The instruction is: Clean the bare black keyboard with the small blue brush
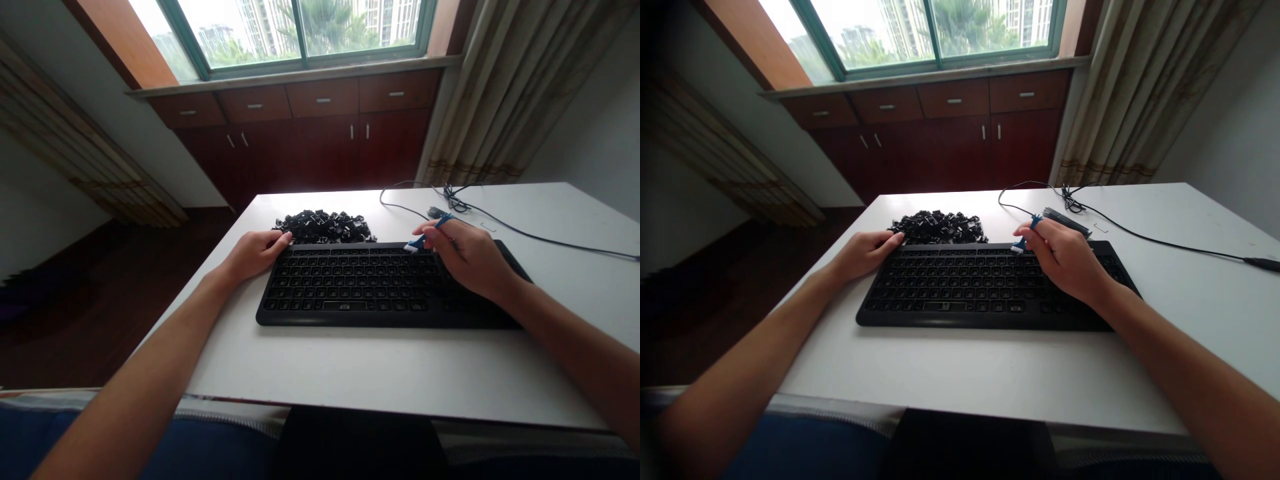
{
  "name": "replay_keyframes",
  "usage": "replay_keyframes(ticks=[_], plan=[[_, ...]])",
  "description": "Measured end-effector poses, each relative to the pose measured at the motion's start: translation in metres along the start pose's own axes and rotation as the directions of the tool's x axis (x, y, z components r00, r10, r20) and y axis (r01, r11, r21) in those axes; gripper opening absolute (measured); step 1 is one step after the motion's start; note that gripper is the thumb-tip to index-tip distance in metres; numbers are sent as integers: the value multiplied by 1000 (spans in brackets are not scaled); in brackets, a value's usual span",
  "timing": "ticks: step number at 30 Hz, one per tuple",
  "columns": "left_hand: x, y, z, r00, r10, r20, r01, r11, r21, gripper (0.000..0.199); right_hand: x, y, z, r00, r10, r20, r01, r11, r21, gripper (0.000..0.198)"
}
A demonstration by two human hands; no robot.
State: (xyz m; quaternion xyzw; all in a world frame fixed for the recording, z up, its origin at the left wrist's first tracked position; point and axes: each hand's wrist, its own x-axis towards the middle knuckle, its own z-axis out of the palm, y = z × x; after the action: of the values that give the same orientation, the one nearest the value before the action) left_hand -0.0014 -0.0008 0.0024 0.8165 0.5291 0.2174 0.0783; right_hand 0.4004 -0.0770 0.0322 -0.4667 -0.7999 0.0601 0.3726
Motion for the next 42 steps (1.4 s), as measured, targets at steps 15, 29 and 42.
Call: replay_keyframes(ticks=[15, 29, 42], plan=[[0, -2, 1, 1000, -10, 5, 9, 1000, 11, 47, 2, 6, -4, 992, 122, -21, -123, 990, -71, 29], [0, -2, 1, 1000, -17, 4, 17, 1000, 8, 45, 3, 7, -8, 985, 148, -93, -161, 974, -156, 32], [0, -2, 1, 1000, -6, 8, 6, 1000, 3, 46, 4, 11, -14, 967, 236, 98, -233, 972, -42, 37]])
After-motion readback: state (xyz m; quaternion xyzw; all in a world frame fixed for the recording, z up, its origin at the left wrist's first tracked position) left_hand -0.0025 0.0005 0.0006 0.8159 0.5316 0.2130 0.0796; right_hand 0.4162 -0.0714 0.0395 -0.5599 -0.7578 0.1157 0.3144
